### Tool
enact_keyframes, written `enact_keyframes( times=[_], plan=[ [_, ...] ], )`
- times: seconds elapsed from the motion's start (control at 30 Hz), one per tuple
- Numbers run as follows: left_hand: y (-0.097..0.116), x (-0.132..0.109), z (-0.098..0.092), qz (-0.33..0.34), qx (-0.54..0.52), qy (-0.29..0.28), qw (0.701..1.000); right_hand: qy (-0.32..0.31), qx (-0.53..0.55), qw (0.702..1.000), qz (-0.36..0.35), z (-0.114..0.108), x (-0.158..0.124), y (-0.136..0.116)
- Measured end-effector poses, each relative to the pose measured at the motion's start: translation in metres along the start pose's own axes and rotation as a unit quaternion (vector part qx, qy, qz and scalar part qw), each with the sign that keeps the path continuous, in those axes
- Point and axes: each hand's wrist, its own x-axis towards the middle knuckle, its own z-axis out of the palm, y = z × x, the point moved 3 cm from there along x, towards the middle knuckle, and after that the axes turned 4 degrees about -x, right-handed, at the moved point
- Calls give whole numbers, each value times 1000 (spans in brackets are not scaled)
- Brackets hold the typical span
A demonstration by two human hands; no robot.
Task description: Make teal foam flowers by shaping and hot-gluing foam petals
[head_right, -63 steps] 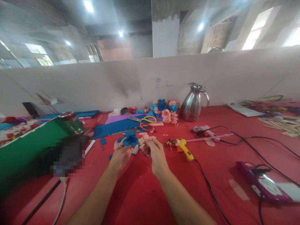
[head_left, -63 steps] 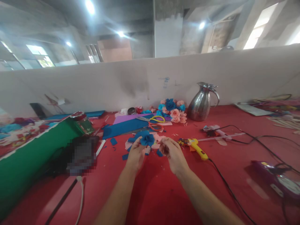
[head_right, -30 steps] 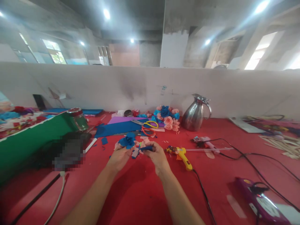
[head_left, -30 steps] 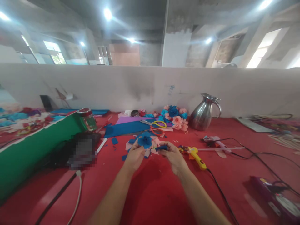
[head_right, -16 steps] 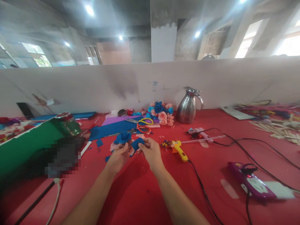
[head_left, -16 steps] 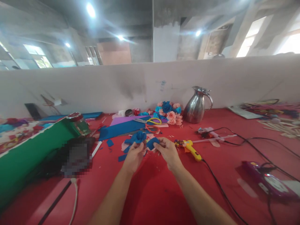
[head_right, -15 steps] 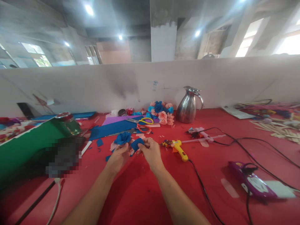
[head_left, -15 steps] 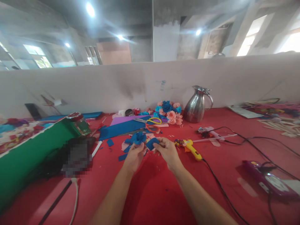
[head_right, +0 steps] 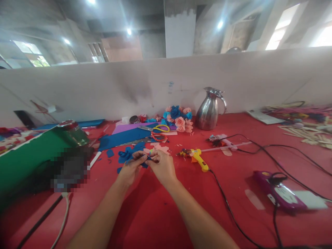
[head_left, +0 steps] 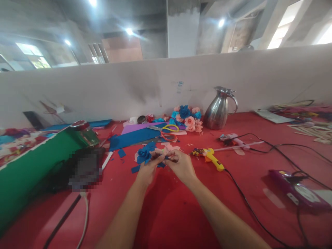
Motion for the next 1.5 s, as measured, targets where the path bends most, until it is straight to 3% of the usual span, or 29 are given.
enact_keyframes(
  times=[0.23,0.47,0.67,1.1,1.27,1.43,1.5],
  plan=[
    [0,4,-4,6,-14,23,1000,-34,44,998,-2,3,-2,-5],
    [0,6,-7,-13,-49,72,996,-69,95,992,53,0,-3,-12],
    [0,3,-5,-25,-51,79,995,-79,90,993,14,4,-4,-13],
    [0,2,2,-22,-32,49,998,-56,38,998,-8,2,-1,-6],
    [-5,5,-3,-23,-5,62,998,-29,29,999,-3,-1,0,-6],
    [0,3,-9,10,103,131,986,5,-9,1000,15,-3,2,1],
    [3,1,-7,16,128,129,983,14,-28,999,16,-4,2,5]
  ],
)
